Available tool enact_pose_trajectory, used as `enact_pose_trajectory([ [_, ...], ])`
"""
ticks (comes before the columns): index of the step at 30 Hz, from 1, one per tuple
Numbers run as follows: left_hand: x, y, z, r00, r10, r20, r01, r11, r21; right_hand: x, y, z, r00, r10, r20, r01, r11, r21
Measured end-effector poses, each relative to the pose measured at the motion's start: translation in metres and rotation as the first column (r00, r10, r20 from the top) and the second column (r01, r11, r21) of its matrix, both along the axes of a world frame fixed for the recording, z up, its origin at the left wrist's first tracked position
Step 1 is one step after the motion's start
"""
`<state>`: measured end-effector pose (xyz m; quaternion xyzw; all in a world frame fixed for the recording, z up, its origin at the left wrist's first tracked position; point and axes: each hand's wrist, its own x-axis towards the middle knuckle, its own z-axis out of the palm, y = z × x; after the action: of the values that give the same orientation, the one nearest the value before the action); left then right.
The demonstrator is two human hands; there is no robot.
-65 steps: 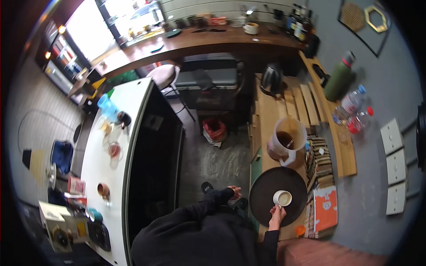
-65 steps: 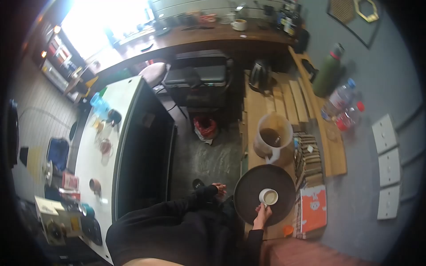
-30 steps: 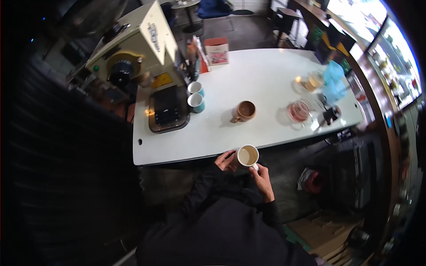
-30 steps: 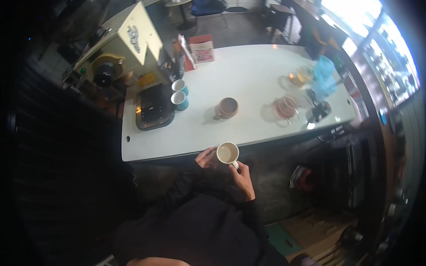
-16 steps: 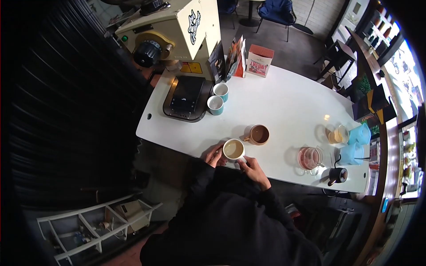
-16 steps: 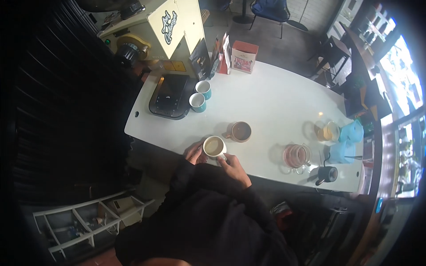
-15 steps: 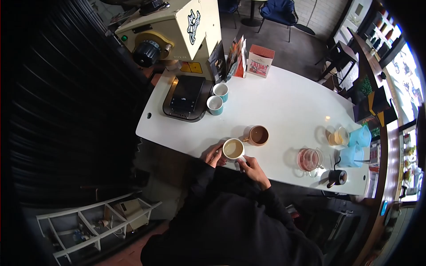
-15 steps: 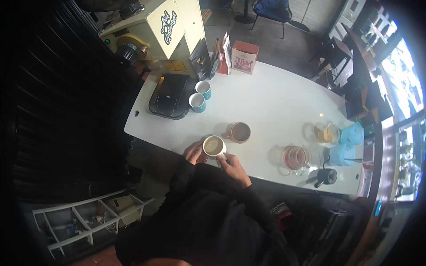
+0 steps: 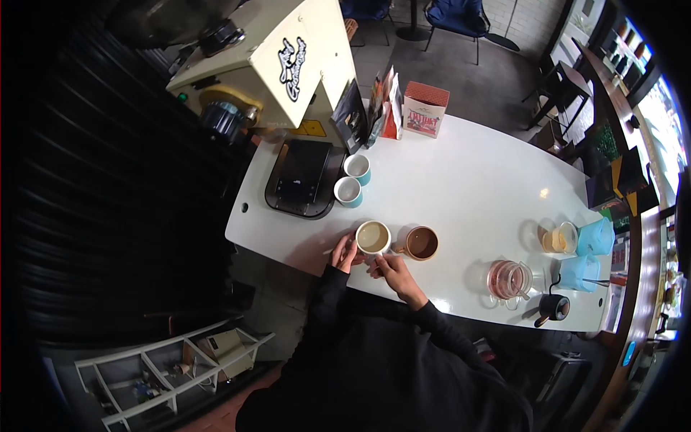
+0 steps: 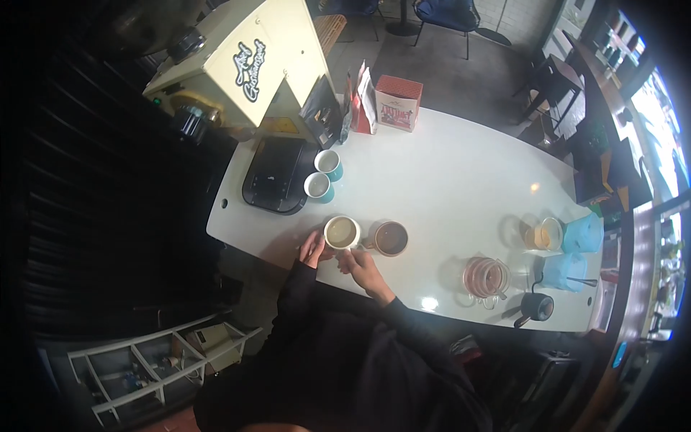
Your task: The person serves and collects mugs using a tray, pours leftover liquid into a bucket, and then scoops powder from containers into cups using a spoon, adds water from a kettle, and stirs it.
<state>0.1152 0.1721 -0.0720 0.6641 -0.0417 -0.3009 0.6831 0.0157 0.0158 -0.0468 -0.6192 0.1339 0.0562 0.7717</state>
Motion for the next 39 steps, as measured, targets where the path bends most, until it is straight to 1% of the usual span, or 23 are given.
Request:
enact_pose_trajectory([
  [1, 0.006, -0.003, 0.004, 0.999, -0.039, 0.039, 0.039, 0.999, -0.001, 0.006, 0.005, 0.000, 0.998, -0.057, -0.026, 0.058, 0.997, 0.043],
  [2, 0.013, -0.008, 0.008, 0.998, -0.053, 0.032, 0.053, 0.999, 0.004, 0.011, 0.007, -0.001, 0.997, -0.070, -0.033, 0.072, 0.996, 0.047],
  [4, 0.027, -0.019, 0.021, 0.976, -0.139, 0.165, 0.150, 0.987, -0.056, 0.024, 0.012, 0.007, 0.975, -0.213, -0.059, 0.219, 0.967, 0.130],
  [8, 0.047, -0.040, 0.031, 0.978, -0.208, 0.036, 0.210, 0.973, -0.092, 0.043, 0.015, 0.012, 0.942, -0.325, -0.088, 0.336, 0.922, 0.194],
  [9, 0.051, -0.046, 0.034, 0.969, -0.232, 0.090, 0.239, 0.968, -0.073, 0.049, 0.013, 0.007, 0.933, -0.349, -0.093, 0.360, 0.913, 0.193],
  [10, 0.053, -0.050, 0.037, 0.963, -0.256, 0.082, 0.262, 0.962, -0.072, 0.054, 0.013, 0.001, 0.926, -0.360, -0.113, 0.376, 0.900, 0.219],
  [12, 0.059, -0.056, 0.041, 0.942, -0.289, 0.172, 0.304, 0.950, -0.066, 0.067, 0.012, -0.001, 0.911, -0.389, -0.139, 0.412, 0.877, 0.247],
  [13, 0.060, -0.058, 0.048, 0.942, -0.316, 0.116, 0.322, 0.946, -0.036, 0.076, 0.012, 0.006, 0.880, -0.458, -0.125, 0.475, 0.853, 0.215],
  [14, 0.064, -0.059, 0.045, 0.937, -0.334, 0.107, 0.339, 0.940, -0.033, 0.083, 0.011, 0.010, 0.846, -0.522, -0.111, 0.533, 0.826, 0.184],
  [16, 0.070, -0.062, 0.038, 0.862, -0.391, 0.324, 0.409, 0.913, 0.015, 0.096, 0.006, -0.006, 0.829, -0.546, -0.121, 0.559, 0.805, 0.198],
  [18, 0.077, -0.063, 0.033, 0.858, -0.432, 0.277, 0.451, 0.893, -0.005, 0.110, -0.004, -0.013, 0.843, -0.535, -0.058, 0.537, 0.843, 0.020],
  [19, 0.079, -0.064, 0.030, 0.865, -0.422, 0.272, 0.455, 0.888, -0.068, 0.116, -0.009, -0.013, 0.823, -0.567, -0.031, 0.565, 0.824, -0.047],
  [20, 0.080, -0.064, 0.026, 0.873, -0.410, 0.264, 0.454, 0.881, -0.131, 0.121, -0.015, -0.012, 0.818, -0.574, -0.037, 0.572, 0.819, -0.053],
  [22, 0.085, -0.064, 0.030, 0.880, -0.449, 0.156, 0.471, 0.867, -0.163, 0.131, -0.029, -0.009, 0.831, -0.549, -0.084, 0.550, 0.835, -0.019],
  [23, 0.088, -0.065, 0.033, 0.882, -0.441, 0.165, 0.464, 0.873, -0.152, 0.139, -0.032, -0.006, 0.799, -0.596, -0.071, 0.596, 0.802, -0.033],
  [24, 0.089, -0.065, 0.034, 0.886, -0.430, 0.175, 0.455, 0.880, -0.139, 0.144, -0.037, -0.005, 0.797, -0.600, -0.073, 0.597, 0.800, -0.054],
  [27, 0.093, -0.063, 0.024, 0.896, -0.411, 0.171, 0.436, 0.885, -0.160, 0.154, -0.050, -0.002, 0.822, -0.556, -0.123, 0.555, 0.831, -0.047],
  [30, 0.094, -0.061, 0.010, 0.892, -0.434, 0.123, 0.450, 0.877, -0.170, 0.156, -0.054, -0.001, 0.834, -0.540, -0.117, 0.542, 0.840, -0.017],
  [32, 0.092, -0.060, 0.004, 0.897, -0.423, 0.127, 0.440, 0.880, -0.179, 0.148, -0.056, -0.002, 0.864, -0.498, -0.067, 0.503, 0.860, 0.086],
  [34, 0.088, -0.060, 0.008, 0.901, -0.414, 0.128, 0.432, 0.883, -0.186, 0.141, -0.057, 0.009, 0.855, -0.511, -0.087, 0.518, 0.850, 0.097],
  [36, 0.083, -0.058, 0.015, 0.918, -0.394, 0.050, 0.396, 0.896, -0.202, 0.131, -0.057, 0.018, 0.842, -0.529, -0.107, 0.539, 0.835, 0.111],
  [37, 0.080, -0.058, 0.018, 0.917, -0.396, 0.049, 0.397, 0.895, -0.203, 0.127, -0.058, 0.022, 0.833, -0.544, -0.103, 0.553, 0.828, 0.097],
  [39, 0.076, -0.057, 0.022, 0.918, -0.395, -0.019, 0.388, 0.909, -0.155, 0.117, -0.059, 0.034, 0.820, -0.564, -0.097, 0.571, 0.817, 0.083],
])
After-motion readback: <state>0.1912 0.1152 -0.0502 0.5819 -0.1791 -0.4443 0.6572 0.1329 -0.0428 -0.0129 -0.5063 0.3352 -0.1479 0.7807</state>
